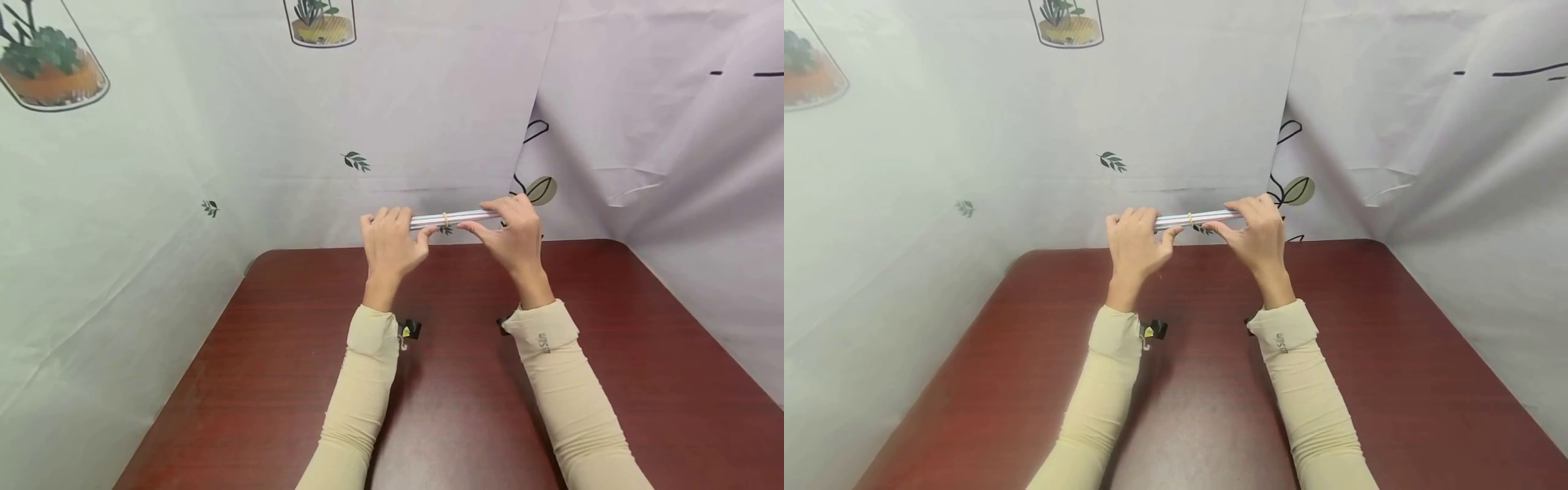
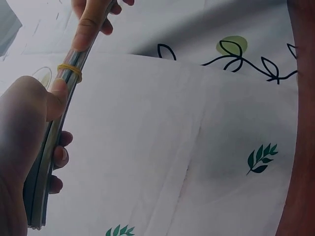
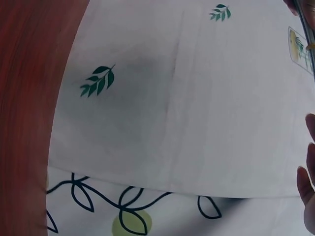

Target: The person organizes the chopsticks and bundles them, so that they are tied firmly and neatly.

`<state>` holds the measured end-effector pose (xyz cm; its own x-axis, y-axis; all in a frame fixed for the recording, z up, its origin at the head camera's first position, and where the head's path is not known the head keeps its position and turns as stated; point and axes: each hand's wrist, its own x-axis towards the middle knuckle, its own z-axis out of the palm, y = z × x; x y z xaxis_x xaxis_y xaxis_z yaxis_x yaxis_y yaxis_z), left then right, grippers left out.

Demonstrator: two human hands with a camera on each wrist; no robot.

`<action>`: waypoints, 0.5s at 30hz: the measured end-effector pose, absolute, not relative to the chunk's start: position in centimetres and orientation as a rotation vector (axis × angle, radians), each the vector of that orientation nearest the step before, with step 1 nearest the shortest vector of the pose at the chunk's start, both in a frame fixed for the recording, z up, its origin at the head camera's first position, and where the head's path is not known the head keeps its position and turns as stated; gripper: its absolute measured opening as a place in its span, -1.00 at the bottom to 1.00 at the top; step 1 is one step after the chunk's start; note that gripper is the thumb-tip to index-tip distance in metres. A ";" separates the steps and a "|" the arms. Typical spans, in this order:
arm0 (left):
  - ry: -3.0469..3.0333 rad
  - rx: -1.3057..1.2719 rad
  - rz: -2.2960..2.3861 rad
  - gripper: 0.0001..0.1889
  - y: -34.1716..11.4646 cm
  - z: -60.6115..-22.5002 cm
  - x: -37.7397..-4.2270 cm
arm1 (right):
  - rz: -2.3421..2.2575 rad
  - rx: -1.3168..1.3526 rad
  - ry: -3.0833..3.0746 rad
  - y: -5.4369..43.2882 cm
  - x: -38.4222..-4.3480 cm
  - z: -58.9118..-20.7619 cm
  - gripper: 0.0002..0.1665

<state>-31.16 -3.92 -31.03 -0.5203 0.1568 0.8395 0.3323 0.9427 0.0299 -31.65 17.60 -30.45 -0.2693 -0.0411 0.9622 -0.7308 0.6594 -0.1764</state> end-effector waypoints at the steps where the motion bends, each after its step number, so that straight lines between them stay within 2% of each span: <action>1: -2.132 -0.349 -0.225 -0.51 -4.0 -31.0 -31.1 | 0.774 0.630 -1.716 17.5 -31.7 -30.5 -0.47; 15: -2.071 -0.413 -0.351 -0.54 -5.2 -30.2 -30.4 | 0.912 0.626 -1.525 17.2 -31.8 -31.3 -0.48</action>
<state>-30.40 -5.24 -30.18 -0.4821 0.1489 0.8634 0.4252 0.9014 0.0820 -31.80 17.21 -31.33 -0.1636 0.1084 0.9806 -0.8124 0.5492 -0.1962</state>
